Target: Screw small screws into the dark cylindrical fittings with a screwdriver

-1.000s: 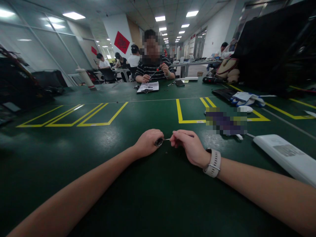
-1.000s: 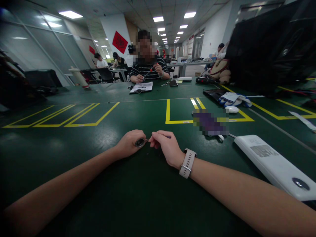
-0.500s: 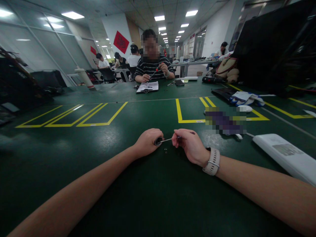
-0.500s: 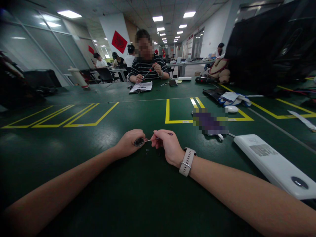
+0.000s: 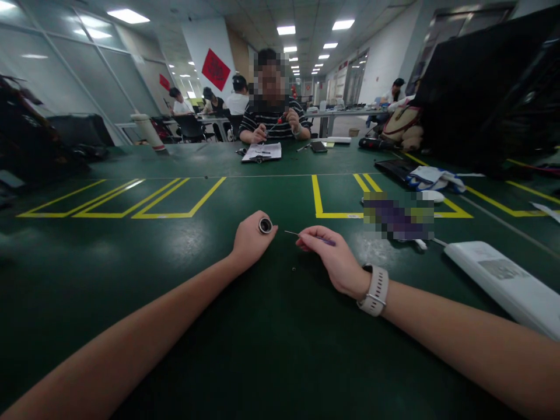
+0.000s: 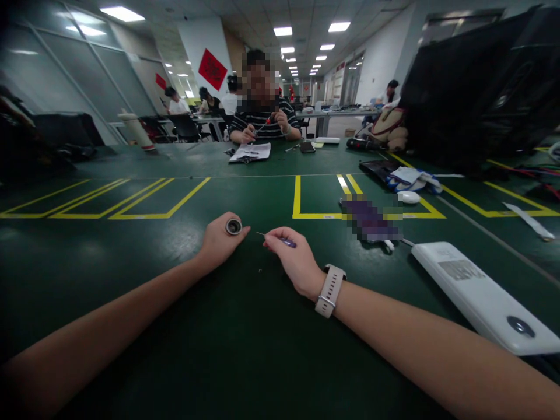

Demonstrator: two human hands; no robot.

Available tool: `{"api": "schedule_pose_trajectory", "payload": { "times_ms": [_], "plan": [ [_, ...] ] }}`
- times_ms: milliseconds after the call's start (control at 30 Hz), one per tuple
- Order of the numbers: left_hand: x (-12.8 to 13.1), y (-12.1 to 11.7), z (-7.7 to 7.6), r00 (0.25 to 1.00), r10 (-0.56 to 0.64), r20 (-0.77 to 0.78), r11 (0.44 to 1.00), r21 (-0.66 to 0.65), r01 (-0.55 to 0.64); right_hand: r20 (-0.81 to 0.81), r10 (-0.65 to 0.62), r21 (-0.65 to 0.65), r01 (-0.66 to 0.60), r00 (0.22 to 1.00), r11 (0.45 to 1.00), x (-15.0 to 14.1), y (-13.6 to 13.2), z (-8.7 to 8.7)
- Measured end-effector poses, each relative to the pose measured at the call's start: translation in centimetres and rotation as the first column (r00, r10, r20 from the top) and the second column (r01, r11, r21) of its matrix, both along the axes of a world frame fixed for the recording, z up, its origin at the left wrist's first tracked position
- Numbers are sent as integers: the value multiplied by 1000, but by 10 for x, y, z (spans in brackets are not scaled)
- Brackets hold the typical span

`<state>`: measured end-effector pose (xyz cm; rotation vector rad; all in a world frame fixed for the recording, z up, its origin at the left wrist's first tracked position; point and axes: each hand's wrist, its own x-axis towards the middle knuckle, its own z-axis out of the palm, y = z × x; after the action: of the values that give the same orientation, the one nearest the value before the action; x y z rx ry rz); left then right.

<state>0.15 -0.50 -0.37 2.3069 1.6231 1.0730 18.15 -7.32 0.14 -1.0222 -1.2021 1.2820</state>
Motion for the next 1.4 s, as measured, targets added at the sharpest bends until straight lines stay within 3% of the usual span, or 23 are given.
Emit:
{"api": "schedule_pose_trajectory", "payload": {
  "times_ms": [100, 200, 333, 467, 533, 633, 733, 833, 933, 1000, 1100, 1233, 1300, 1400],
  "plan": [
    [-3, 6, -2, 983, 123, 137, 992, 1, -124, 214, 151, 60, -167, 965, 984, -5, -7, 3],
    [-6, 11, -4, 948, 188, 258, 981, 1, -195, 386, 277, 103, -339, 880, 935, -9, -15, 10],
    [-7, 13, -5, 936, 180, 301, 981, 7, -191, 501, 393, 137, -519, 771, 844, -13, -24, 14],
    [-6, 10, -2, 954, 160, 252, 987, -19, -160, 596, 442, 216, -665, 670, 715, -17, -36, 14],
    [-6, 9, -1, 967, 131, 217, 991, -30, -128, 591, 454, 241, -683, 667, 690, -17, -44, 16],
    [-6, 9, -2, 986, 67, 154, 997, 15, -70, 493, 401, 277, -576, 772, 769, -12, -54, 21],
    [-8, 11, -1, 996, 64, 55, 991, 111, -69, 305, 362, 151, -421, 881, 895, -1, -59, 26],
    [-10, 11, 4, 994, 96, 49, 989, 111, -101, 64, 341, -12, -341, 938, 940, 12, -60, 24],
    [-8, 5, 14, 970, 108, 217, 994, -17, -107, -100, 223, -114, -234, 970, 966, 21, -58, 20],
    [-5, -5, 23, 901, 152, 407, 979, -187, -81, -118, 138, -155, -156, 983, 976, 24, -58, 19],
    [4, -29, 38, 704, 282, 651, 883, -464, 76, -130, 120, -172, -142, 984, 975, 26, -57, 19],
    [11, -62, 51, 454, 383, 804, 788, -541, 294, -129, 171, -125, -187, 977, 974, 28, -60, 17],
    [10, -72, 52, 390, 403, 828, 761, -540, 359, -64, 187, -96, -192, 980, 977, 28, -62, 13],
    [5, -77, 52, 357, 431, 829, 726, -553, 407, 31, 195, -48, -193, 980, 980, 28, -65, 8]
  ]
}}
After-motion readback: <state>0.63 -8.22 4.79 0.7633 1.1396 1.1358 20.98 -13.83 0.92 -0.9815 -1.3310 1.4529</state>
